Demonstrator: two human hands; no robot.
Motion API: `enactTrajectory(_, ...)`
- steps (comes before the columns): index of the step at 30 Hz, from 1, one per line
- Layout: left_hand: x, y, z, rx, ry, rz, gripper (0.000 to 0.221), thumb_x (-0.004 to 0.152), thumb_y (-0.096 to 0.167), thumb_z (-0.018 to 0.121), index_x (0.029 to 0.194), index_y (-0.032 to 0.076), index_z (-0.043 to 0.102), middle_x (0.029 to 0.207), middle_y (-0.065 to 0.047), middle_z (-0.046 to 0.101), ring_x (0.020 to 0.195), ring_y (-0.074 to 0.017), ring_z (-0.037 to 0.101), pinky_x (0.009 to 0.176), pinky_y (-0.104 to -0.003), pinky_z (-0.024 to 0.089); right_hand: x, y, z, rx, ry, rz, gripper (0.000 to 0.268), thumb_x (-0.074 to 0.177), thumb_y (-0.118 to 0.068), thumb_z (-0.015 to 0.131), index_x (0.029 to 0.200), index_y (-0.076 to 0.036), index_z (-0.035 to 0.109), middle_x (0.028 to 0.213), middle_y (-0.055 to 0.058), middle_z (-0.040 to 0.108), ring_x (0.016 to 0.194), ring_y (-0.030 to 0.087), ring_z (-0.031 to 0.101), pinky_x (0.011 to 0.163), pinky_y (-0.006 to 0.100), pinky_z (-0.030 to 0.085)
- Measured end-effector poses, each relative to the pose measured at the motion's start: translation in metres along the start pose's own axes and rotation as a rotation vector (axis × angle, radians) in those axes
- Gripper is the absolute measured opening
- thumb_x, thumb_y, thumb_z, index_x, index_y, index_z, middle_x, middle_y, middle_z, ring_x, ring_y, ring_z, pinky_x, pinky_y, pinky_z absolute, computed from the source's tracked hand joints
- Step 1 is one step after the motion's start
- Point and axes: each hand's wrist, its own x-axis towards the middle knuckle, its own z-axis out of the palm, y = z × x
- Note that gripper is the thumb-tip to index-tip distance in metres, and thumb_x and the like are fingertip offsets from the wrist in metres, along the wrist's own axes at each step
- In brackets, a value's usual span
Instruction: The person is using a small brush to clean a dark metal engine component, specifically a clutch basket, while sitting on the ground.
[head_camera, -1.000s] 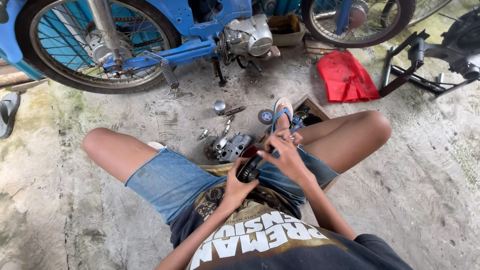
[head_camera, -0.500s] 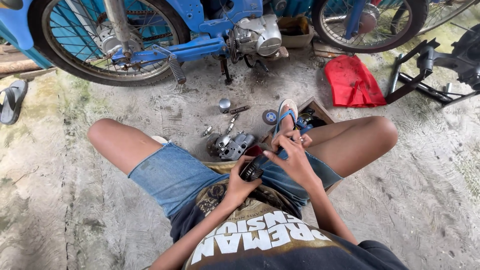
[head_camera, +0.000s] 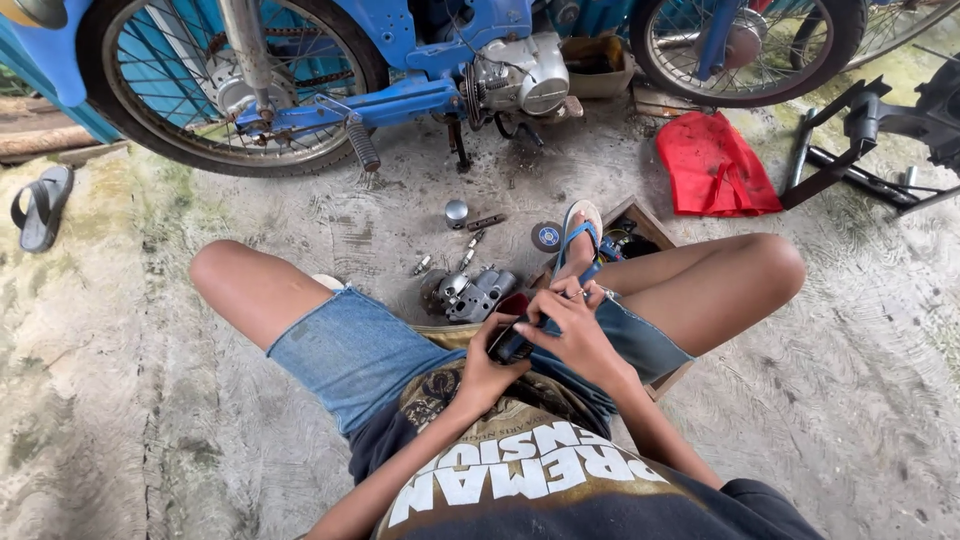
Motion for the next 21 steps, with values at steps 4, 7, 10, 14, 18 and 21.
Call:
enactTrajectory(4, 0.006, -0.026, -0.004, -0.012, 0.017, -0.033, 0.049, 0.067, -0.004, 0.068, 0.114, 0.009, 0.067, 0.097, -0.02, 0.07, 0.092, -0.0261, 0.062, 0.08, -0.046, 0.054, 0.014, -0.004, -0.034, 0.084, 0.0, 0.044, 0.022, 0.094, -0.029, 0.076, 0.091, -0.017, 0.058, 0.081, 0.005, 0.065, 0.09, 0.027, 0.062, 0.093, 0.04, 0.042)
enactTrajectory(7, 0.005, -0.016, -0.003, -0.01, 0.006, -0.024, 0.051, 0.066, -0.005, 0.068, 0.116, 0.008, 0.067, 0.099, -0.02, 0.07, 0.094, -0.0259, 0.062, 0.082, -0.047, 0.054, 0.016, -0.012, -0.044, 0.04, 0.052, 0.037, 0.021, 0.099, -0.02, 0.072, 0.088, -0.014, 0.054, 0.078, 0.007, 0.062, 0.085, 0.028, 0.056, 0.087, 0.038, 0.043)
enactTrajectory(10, 0.001, -0.012, -0.004, 0.037, -0.024, 0.004, 0.051, 0.069, -0.007, 0.069, 0.118, 0.008, 0.066, 0.104, -0.024, 0.07, 0.096, -0.0337, 0.065, 0.083, -0.053, 0.052, 0.01, -0.021, -0.032, 0.135, 0.002, 0.013, 0.024, 0.09, -0.025, 0.079, 0.088, -0.017, 0.057, 0.082, 0.003, 0.065, 0.091, 0.025, 0.065, 0.096, 0.037, 0.045)
enactTrajectory(14, 0.005, -0.016, -0.006, 0.006, -0.011, -0.023, 0.052, 0.067, -0.003, 0.069, 0.117, 0.008, 0.066, 0.101, -0.021, 0.07, 0.096, -0.0286, 0.063, 0.084, -0.048, 0.054, -0.001, 0.028, -0.007, 0.063, 0.024, 0.036, 0.024, 0.094, -0.03, 0.075, 0.087, -0.018, 0.056, 0.081, 0.0, 0.063, 0.091, 0.022, 0.059, 0.096, 0.038, 0.036)
enactTrajectory(18, 0.004, -0.019, -0.005, -0.032, -0.007, -0.016, 0.051, 0.068, -0.003, 0.069, 0.118, 0.007, 0.065, 0.102, -0.022, 0.071, 0.095, -0.0285, 0.063, 0.082, -0.049, 0.054, 0.007, 0.01, -0.028, 0.041, 0.094, 0.041, 0.027, 0.096, -0.027, 0.076, 0.086, -0.016, 0.054, 0.082, 0.003, 0.062, 0.088, 0.026, 0.059, 0.097, 0.039, 0.036)
enactTrajectory(21, 0.004, -0.008, -0.002, -0.011, -0.021, 0.013, 0.052, 0.068, -0.007, 0.07, 0.118, 0.007, 0.066, 0.104, -0.023, 0.07, 0.1, -0.0278, 0.062, 0.085, -0.049, 0.053, -0.005, 0.008, 0.004, 0.019, -0.004, 0.023, 0.027, 0.09, -0.037, 0.077, 0.086, -0.022, 0.055, 0.082, -0.005, 0.061, 0.099, 0.019, 0.049, 0.102, 0.042, 0.02)
